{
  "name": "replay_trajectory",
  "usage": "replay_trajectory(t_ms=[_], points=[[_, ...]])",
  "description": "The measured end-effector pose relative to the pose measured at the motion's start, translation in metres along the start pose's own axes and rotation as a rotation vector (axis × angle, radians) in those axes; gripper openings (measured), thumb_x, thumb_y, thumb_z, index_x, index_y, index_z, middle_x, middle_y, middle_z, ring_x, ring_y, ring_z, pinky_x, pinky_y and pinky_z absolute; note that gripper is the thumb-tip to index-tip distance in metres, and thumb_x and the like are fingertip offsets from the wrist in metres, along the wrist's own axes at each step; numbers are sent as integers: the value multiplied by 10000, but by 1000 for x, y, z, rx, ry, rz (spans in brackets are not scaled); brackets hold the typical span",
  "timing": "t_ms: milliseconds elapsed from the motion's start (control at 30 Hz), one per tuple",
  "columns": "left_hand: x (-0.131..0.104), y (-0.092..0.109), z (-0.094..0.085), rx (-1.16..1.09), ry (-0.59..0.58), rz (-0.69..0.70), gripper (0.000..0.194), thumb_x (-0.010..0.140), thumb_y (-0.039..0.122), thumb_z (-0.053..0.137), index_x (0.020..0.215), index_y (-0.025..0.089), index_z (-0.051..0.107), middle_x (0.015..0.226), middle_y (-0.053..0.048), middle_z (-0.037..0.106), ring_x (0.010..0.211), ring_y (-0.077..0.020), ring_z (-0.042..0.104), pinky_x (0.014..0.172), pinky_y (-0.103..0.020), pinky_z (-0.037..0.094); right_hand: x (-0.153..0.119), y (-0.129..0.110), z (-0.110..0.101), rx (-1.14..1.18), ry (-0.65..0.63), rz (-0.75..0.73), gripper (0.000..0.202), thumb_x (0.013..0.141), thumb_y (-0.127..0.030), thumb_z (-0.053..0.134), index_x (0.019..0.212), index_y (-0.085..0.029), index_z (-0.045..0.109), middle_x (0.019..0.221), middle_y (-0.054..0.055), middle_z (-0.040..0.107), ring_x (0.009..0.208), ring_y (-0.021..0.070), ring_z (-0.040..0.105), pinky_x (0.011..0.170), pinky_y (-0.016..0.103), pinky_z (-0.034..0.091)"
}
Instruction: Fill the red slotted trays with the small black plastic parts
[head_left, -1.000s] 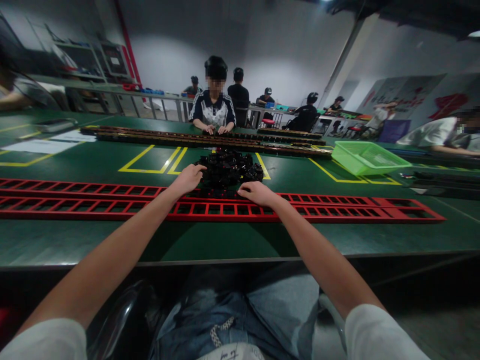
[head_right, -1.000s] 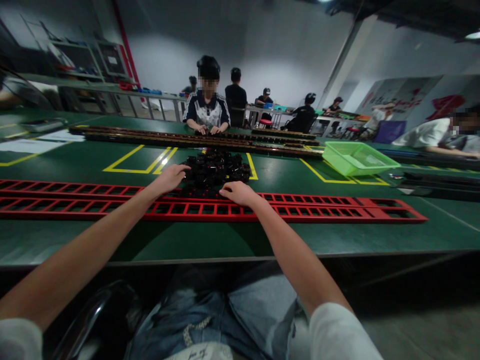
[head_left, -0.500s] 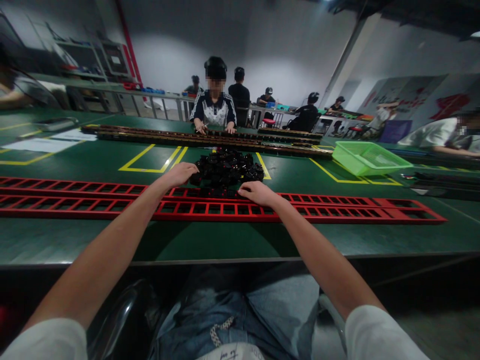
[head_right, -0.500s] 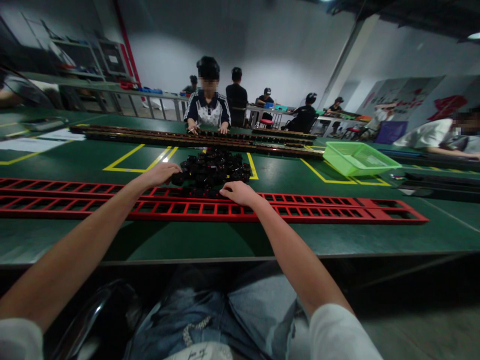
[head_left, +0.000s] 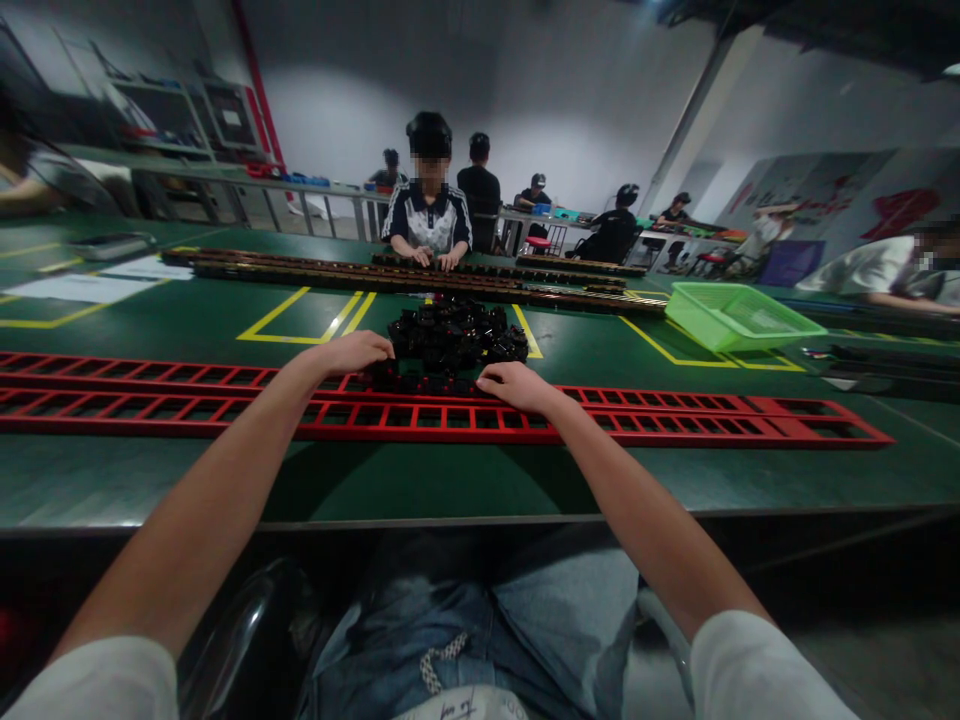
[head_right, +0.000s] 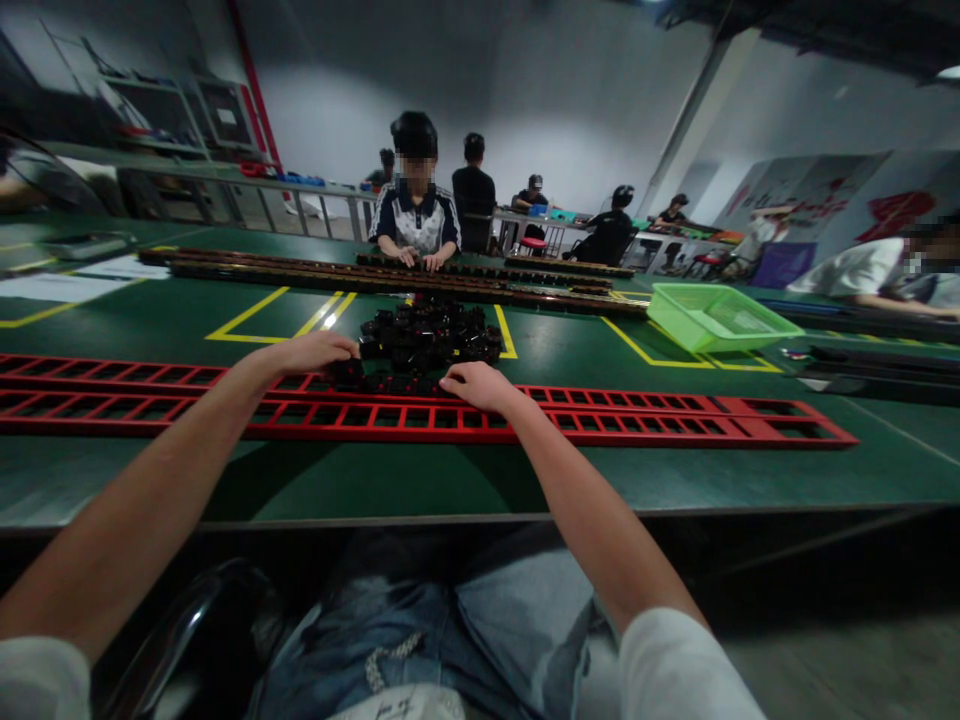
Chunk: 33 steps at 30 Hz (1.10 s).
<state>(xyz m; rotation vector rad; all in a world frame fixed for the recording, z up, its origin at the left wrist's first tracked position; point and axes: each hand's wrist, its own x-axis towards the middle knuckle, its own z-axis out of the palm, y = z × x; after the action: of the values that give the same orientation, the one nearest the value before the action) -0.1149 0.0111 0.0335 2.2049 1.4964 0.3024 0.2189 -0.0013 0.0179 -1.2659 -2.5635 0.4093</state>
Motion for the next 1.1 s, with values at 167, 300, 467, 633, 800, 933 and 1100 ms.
replay_trajectory(t_ms=[167,300,467,633,800,933,1100], points=[[-1,-5,-1,-127,-69,-49,225,758,282,447,842,162,618,722,-48,620,582,-150,594,573,-249,465,-1,-2,-1,9,-9,12,294,977,-393,537,1003,-194,752,1030,89,745,908,212,664,779,295,454],[-3,-3,-3,-124,-106,-61,239,734,279,471,866,160,631,748,-53,637,650,-172,633,618,-258,482,-1,-1,-1,9,-11,15,297,979,-397,535,1001,-192,748,1032,91,745,901,210,662,771,296,454],[-3,-3,-3,-83,-128,-21,273,761,313,486,922,156,641,787,-58,649,642,-168,621,644,-271,484,1,0,0,6,-3,0,295,978,-396,537,997,-191,747,1031,93,744,908,212,663,778,298,456],[-6,1,-3,-53,-131,20,405,829,509,519,951,154,671,888,-81,666,690,-173,606,618,-267,459,1,2,1,4,1,-3,302,980,-404,532,989,-187,741,1018,90,742,894,206,661,762,291,454],[-7,1,-4,9,-142,60,491,827,584,534,998,156,705,891,-78,675,706,-162,592,634,-258,441,1,2,1,-5,3,0,295,983,-403,540,986,-189,743,1013,90,743,890,204,658,766,289,446],[-5,-4,-5,-14,-137,60,490,824,582,542,979,151,717,851,-77,678,718,-167,602,651,-254,444,1,1,1,-5,-4,12,285,983,-394,543,985,-190,742,1002,86,742,887,198,655,766,286,444],[-6,-6,-5,-19,-116,46,493,812,574,552,990,149,729,873,-83,688,742,-174,609,655,-253,447,0,2,0,-2,0,2,287,982,-394,539,986,-194,745,998,85,743,884,201,653,768,291,444]])
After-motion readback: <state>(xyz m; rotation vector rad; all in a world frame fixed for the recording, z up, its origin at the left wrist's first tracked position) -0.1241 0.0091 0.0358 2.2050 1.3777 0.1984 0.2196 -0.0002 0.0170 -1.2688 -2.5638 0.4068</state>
